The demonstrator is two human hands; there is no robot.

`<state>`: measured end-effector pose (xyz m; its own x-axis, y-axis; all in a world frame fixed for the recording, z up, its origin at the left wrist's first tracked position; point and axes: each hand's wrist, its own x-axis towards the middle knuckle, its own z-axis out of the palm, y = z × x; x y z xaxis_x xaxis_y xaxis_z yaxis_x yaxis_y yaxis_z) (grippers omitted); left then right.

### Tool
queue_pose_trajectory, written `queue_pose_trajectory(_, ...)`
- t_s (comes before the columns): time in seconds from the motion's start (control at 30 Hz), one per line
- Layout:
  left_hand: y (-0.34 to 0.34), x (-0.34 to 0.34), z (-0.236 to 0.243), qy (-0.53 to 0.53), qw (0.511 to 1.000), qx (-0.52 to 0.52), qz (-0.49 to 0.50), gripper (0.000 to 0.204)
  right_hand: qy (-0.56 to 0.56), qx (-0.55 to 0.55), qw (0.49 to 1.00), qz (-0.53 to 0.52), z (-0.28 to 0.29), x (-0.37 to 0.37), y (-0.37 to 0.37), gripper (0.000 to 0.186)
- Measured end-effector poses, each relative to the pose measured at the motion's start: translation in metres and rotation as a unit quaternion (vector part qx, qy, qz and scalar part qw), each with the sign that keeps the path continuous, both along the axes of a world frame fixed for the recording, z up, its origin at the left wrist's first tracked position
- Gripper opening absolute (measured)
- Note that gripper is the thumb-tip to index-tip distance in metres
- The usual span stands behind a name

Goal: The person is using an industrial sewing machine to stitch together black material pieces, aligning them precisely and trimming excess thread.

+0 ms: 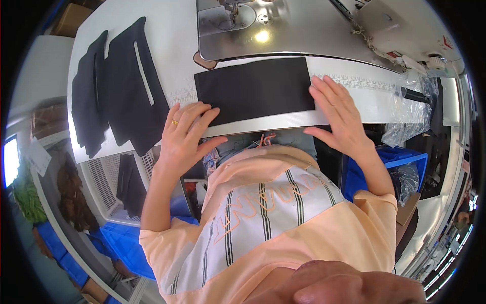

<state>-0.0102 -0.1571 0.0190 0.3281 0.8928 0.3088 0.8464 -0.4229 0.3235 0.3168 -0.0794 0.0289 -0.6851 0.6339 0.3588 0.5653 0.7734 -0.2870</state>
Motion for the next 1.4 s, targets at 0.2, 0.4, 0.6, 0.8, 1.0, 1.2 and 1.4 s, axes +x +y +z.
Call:
queue_pose_trajectory(0.2,-0.014,-0.011,-0.002,-0.029,0.998,0.052,-0.034,0.025,0.011,0.081,0.99,0.118,-0.03,-0.003,-0.008,0.039)
queue_pose_trajectory(0.4,0.013,-0.008,0.012,-0.141,0.989,-0.044,0.003,0.018,0.074,-0.04,0.996,0.019,-0.005,-0.022,0.018,0.01)
queue_pose_trajectory(0.6,0.029,-0.004,0.018,-0.222,0.968,-0.105,0.063,0.011,0.128,-0.177,0.974,-0.054,0.005,-0.03,0.016,0.003)
queue_pose_trajectory(0.8,0.035,-0.003,0.015,-0.24,0.958,-0.131,0.089,0.01,0.147,-0.139,0.975,-0.097,0.0,-0.037,0.014,0.006)
queue_pose_trajectory(1.0,0.037,0.005,0.015,-0.198,0.962,-0.141,0.122,0.012,0.12,-0.072,0.984,-0.109,-0.011,-0.039,0.012,0.009)
queue_pose_trajectory(1.2,0.022,0.005,-0.003,-0.022,0.996,0.089,0.023,0.022,0.047,-0.024,0.992,-0.116,-0.011,-0.04,0.005,0.016)
queue_pose_trajectory(1.4,-0.014,0.02,0.001,0.152,0.985,0.033,0.078,0.036,-0.039,-0.083,0.994,0.067,-0.018,-0.12,-0.039,0.084)
